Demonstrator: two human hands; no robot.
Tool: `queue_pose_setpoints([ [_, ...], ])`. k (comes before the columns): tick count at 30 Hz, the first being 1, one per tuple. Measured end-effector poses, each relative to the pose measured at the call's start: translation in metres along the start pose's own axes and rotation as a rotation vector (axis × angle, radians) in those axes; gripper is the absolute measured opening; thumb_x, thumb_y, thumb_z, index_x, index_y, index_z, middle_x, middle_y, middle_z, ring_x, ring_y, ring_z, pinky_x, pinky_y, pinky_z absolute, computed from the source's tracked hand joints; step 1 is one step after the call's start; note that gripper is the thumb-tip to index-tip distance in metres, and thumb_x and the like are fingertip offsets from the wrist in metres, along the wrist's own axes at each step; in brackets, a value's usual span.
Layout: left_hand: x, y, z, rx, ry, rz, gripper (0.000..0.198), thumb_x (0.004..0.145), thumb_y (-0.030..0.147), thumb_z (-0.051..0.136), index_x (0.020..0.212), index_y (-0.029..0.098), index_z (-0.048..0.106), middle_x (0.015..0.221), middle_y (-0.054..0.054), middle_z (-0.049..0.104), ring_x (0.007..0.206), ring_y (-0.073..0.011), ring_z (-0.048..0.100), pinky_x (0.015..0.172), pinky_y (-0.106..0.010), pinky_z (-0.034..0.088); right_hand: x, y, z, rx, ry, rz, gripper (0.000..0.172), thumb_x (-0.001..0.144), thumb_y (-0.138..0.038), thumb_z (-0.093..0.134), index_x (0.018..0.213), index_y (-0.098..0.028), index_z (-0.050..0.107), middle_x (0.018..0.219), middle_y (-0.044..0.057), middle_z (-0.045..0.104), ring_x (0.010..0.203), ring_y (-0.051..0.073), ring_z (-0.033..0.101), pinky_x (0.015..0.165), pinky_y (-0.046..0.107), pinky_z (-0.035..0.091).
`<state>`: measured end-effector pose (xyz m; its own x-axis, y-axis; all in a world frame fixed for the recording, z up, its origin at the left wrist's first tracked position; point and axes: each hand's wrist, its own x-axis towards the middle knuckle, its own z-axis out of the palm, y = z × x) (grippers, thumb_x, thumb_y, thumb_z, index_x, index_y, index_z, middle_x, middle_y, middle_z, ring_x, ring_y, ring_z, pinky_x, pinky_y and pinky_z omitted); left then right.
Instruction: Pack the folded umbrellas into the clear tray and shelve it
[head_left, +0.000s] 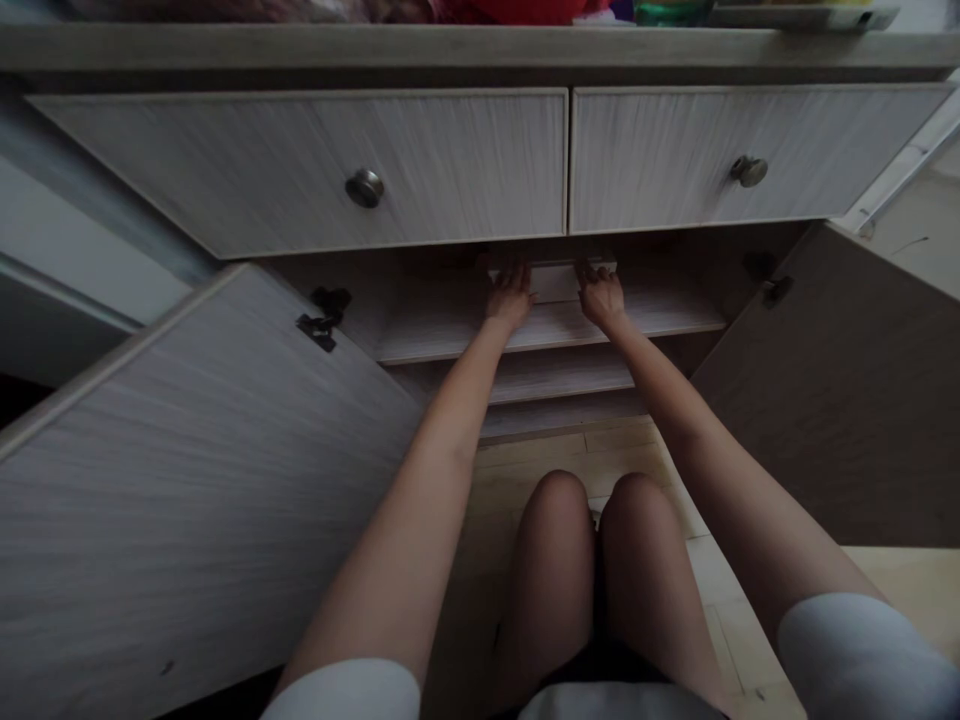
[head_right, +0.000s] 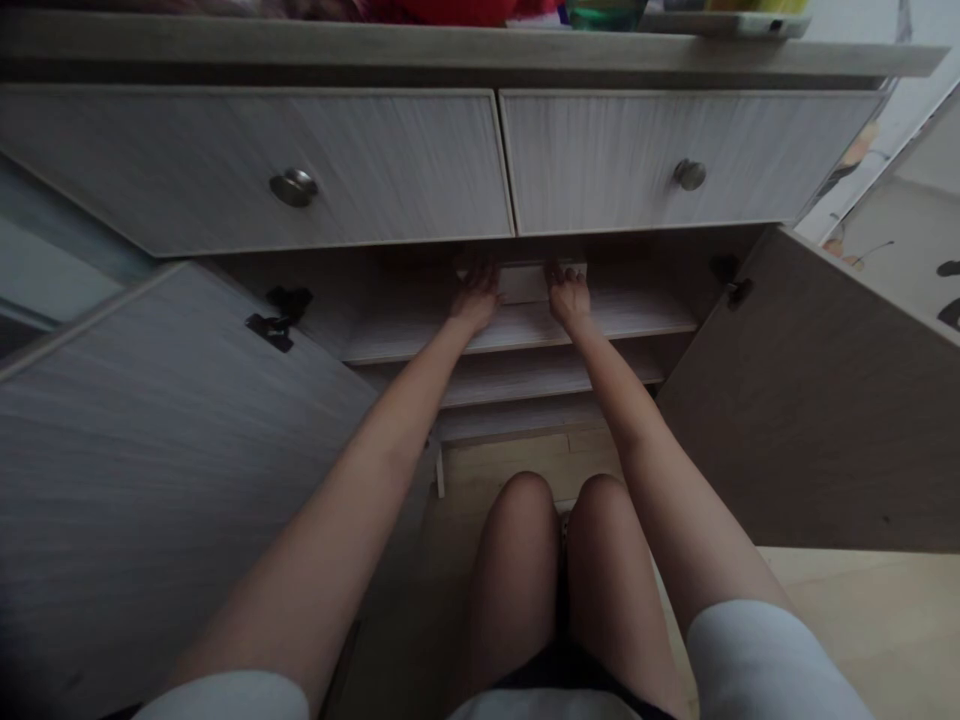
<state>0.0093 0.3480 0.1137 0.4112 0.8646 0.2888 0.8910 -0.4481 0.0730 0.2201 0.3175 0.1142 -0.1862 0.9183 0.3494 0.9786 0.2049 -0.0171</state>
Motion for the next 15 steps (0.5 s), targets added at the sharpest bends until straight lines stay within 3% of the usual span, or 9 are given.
queue_pose_setpoints([
  [6, 0.005, 0.005, -0.011, 0.022, -0.059, -0.021, 0.065, 0.098, 0.024, 0.043, 0.158, 0.004, 0.028, 0.167, -0.021, 0.021, 0.157, -0.0299, 0.013, 0.126, -0.048, 0.013, 0.002, -0.006, -0.013, -0.035, -0.033, -0.004, 0.063, 0.093, -0.014, 0.040, 0.155, -0.003, 0.037, 0.160, 0.020, 0.036, 0.132, 0.037, 0.044, 0.107, 0.051, 0.036],
  [9, -0.002, 0.014, -0.023, 0.004, -0.028, -0.033, 0.063, 0.097, 0.021, 0.042, 0.156, 0.005, 0.032, 0.165, -0.022, 0.027, 0.155, -0.0314, 0.021, 0.125, -0.050, 0.018, 0.006, -0.005, -0.026, 0.016, -0.063, 0.000, 0.059, 0.092, -0.020, 0.050, 0.149, -0.003, 0.047, 0.151, 0.023, 0.047, 0.134, 0.038, 0.044, 0.109, 0.051, 0.037],
  [13, -0.046, 0.027, -0.041, -0.084, 0.047, -0.085, 0.057, 0.099, 0.024, 0.037, 0.152, 0.004, 0.040, 0.160, -0.023, 0.036, 0.151, -0.0304, 0.032, 0.121, -0.046, 0.030, -0.019, 0.013, -0.050, 0.235, 0.058, 0.043, 0.049, 0.095, -0.026, 0.047, 0.138, -0.007, 0.059, 0.136, 0.022, 0.061, 0.127, 0.034, 0.055, 0.104, 0.045, 0.044],
  [15, -0.088, 0.026, -0.051, -0.128, -0.043, -0.121, 0.054, 0.100, 0.029, 0.035, 0.145, 0.004, 0.049, 0.154, -0.023, 0.046, 0.146, -0.0292, 0.041, 0.119, -0.043, 0.034, -0.057, 0.030, -0.067, 0.373, 0.126, 0.050, 0.046, 0.096, -0.030, 0.044, 0.131, -0.009, 0.065, 0.127, 0.019, 0.067, 0.118, 0.031, 0.062, 0.100, 0.042, 0.049],
])
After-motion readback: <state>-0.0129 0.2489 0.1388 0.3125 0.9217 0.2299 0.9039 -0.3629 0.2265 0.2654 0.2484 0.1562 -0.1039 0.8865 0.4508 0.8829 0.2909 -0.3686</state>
